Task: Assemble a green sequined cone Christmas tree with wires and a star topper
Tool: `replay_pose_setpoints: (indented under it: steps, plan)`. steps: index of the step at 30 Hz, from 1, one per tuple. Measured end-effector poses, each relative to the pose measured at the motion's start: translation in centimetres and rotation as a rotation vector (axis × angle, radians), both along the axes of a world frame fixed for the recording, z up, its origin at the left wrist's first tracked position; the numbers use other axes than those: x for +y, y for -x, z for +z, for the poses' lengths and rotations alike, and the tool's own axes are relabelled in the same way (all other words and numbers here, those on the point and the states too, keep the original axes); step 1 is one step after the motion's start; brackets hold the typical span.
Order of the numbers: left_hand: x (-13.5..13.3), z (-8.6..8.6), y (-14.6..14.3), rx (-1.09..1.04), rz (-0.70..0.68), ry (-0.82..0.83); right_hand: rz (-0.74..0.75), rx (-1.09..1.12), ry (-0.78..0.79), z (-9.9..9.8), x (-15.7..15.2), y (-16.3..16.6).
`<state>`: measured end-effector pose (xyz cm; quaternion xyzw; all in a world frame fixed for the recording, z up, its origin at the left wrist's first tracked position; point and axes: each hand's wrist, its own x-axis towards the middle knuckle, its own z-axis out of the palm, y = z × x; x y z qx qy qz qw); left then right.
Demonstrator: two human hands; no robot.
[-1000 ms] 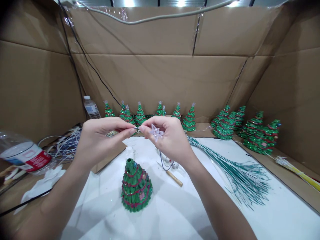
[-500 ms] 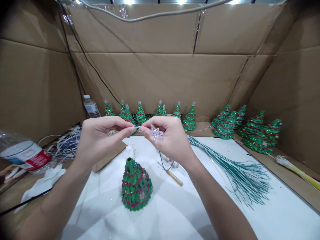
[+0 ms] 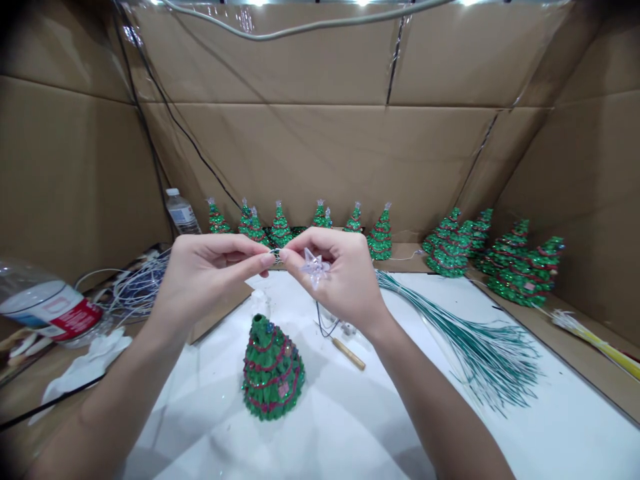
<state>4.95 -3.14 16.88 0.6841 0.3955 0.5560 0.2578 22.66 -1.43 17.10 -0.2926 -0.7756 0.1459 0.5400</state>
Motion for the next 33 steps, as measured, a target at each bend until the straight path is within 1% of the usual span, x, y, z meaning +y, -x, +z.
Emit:
replay_pose_setpoints:
  steps: [2, 8, 12, 16, 20, 23, 25, 27, 30, 33]
  plan:
    - [0.0, 0.0, 0.2, 0.023, -0.019, 0.008, -0.003, 0.002, -0.003, 0.0, 0.0, -0.1]
    - [-0.2, 0.0, 0.2, 0.206, 0.122, -0.141, -0.002, 0.006, -0.026, -0.1, 0.2, 0.1]
    - [-0.4, -0.1, -0.1, 0.225, 0.138, -0.184, 0.009, 0.009, -0.044, 0.1, -0.2, 0.1]
    - [-0.6, 0.0, -0.1, 0.188, 0.093, -0.109, 0.051, 0.018, -0.020, 0.2, -0.5, -0.2]
    - [-1.0, 0.1, 0.5, 0.220, 0.070, -0.014, 0.106, -0.030, 0.010, 0.3, -0.4, -0.5]
    - [-1.5, -0.3, 1.3, 0.246, 0.056, 0.053, 0.158, -0.067, 0.057, 0.3, -0.3, -0.5]
    - [-2.0, -1.0, 1.9, 0.258, 0.043, 0.084, 0.185, -0.095, 0.090, 0.4, -0.4, -0.5]
    - [-2.6, -2.0, 2.5, 0.274, 0.052, 0.120, 0.208, -0.125, 0.113, 0.5, -0.5, -0.5]
    - [-3.7, -4.3, 3.1, 0.324, 0.016, 0.215, 0.232, -0.158, 0.138, 0.5, -0.7, -0.6]
    - [-4.7, -7.0, 3.1, 0.355, 0.018, 0.288, 0.277, -0.193, 0.182, 0.5, -0.7, -0.6]
